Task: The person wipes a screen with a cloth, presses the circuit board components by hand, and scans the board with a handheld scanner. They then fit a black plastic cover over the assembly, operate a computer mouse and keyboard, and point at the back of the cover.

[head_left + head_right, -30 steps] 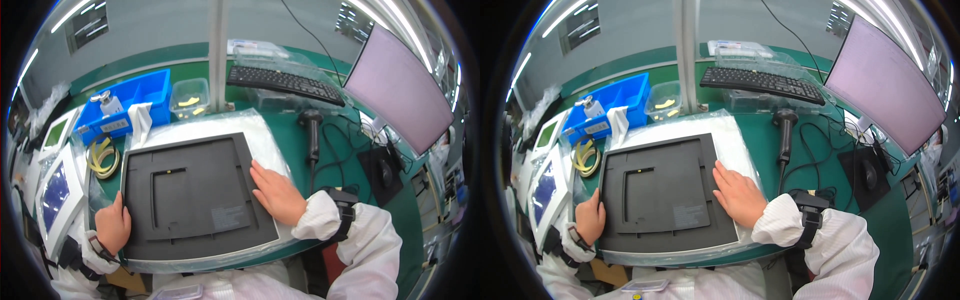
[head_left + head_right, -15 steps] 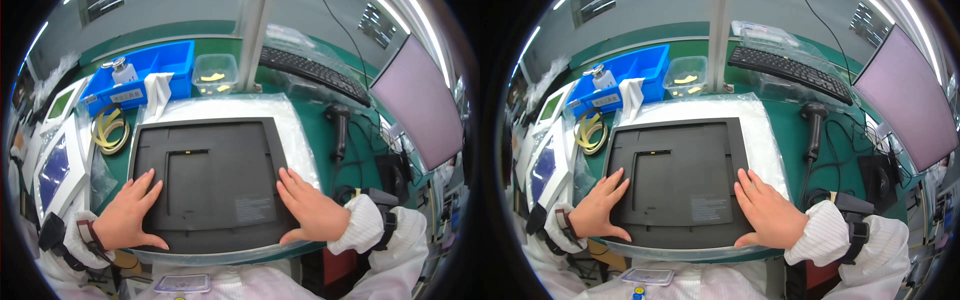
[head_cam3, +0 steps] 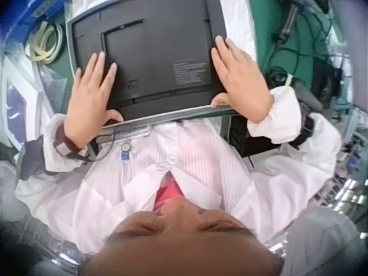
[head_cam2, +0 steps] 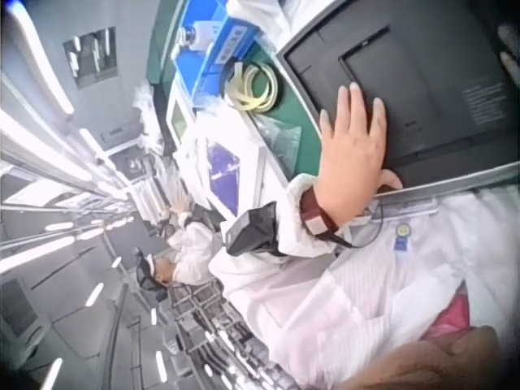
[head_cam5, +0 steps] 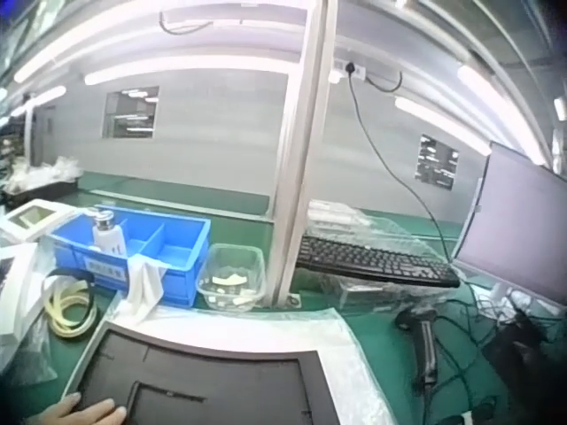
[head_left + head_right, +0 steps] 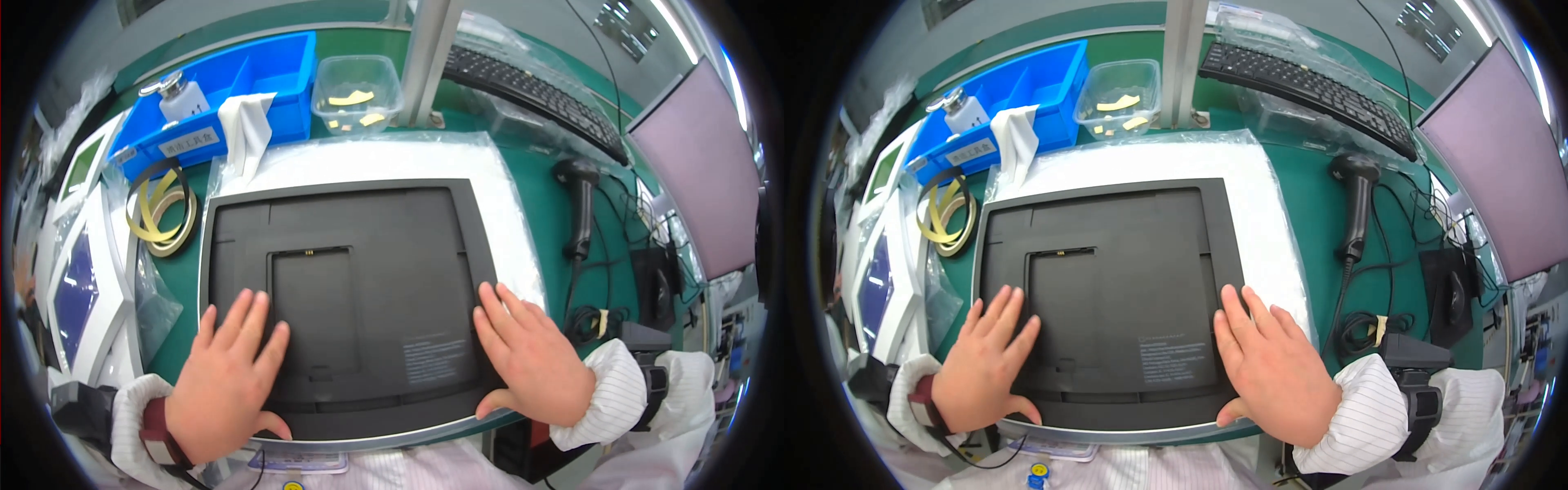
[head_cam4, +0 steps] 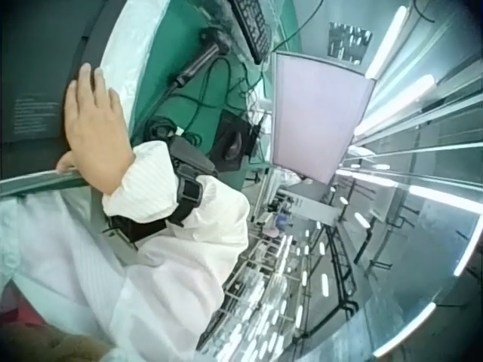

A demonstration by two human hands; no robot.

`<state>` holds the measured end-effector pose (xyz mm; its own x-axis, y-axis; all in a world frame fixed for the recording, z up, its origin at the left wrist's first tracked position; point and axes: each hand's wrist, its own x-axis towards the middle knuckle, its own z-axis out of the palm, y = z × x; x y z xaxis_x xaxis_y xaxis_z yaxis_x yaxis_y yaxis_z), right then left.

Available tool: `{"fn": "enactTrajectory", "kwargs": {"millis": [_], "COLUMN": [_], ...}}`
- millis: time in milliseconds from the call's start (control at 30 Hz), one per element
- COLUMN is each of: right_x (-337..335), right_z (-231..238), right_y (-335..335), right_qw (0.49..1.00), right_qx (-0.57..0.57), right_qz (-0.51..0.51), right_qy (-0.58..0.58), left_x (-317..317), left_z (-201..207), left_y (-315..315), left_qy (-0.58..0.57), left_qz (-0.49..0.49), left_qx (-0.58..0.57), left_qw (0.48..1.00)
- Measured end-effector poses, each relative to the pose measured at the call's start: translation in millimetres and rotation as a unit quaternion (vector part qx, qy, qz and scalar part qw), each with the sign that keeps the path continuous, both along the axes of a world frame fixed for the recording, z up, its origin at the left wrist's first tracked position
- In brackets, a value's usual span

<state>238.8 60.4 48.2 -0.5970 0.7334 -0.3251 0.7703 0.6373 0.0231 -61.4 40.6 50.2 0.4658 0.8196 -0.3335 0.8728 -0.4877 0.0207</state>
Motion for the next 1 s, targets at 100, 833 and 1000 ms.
{"fn": "enactTrajectory", "kwargs": {"millis": [100,833,1000], "right_x": [8.6,38.2,30.9], "right_z": [-8.2,-22.1,-14.9], "right_y": [-3.5,82.3,115.9], "right_qw": [0.994,0.984,0.986], "right_qx": [-0.041,0.023,-0.029], "right_qz": [0.056,0.063,0.064], "right_qy": [0.082,0.166,0.152], "left_x": [4.8,-12.1,-24.7], "left_z": [-6.4,-9.7,-6.0], "left_y": [9.7,88.5,96.3], "left_qy": [-0.067,-0.022,-0.027], "left_qz": [-0.19,-0.131,-0.171], "left_qx": [-0.013,0.06,0.024], "left_qw": [0.979,0.989,0.985]}}
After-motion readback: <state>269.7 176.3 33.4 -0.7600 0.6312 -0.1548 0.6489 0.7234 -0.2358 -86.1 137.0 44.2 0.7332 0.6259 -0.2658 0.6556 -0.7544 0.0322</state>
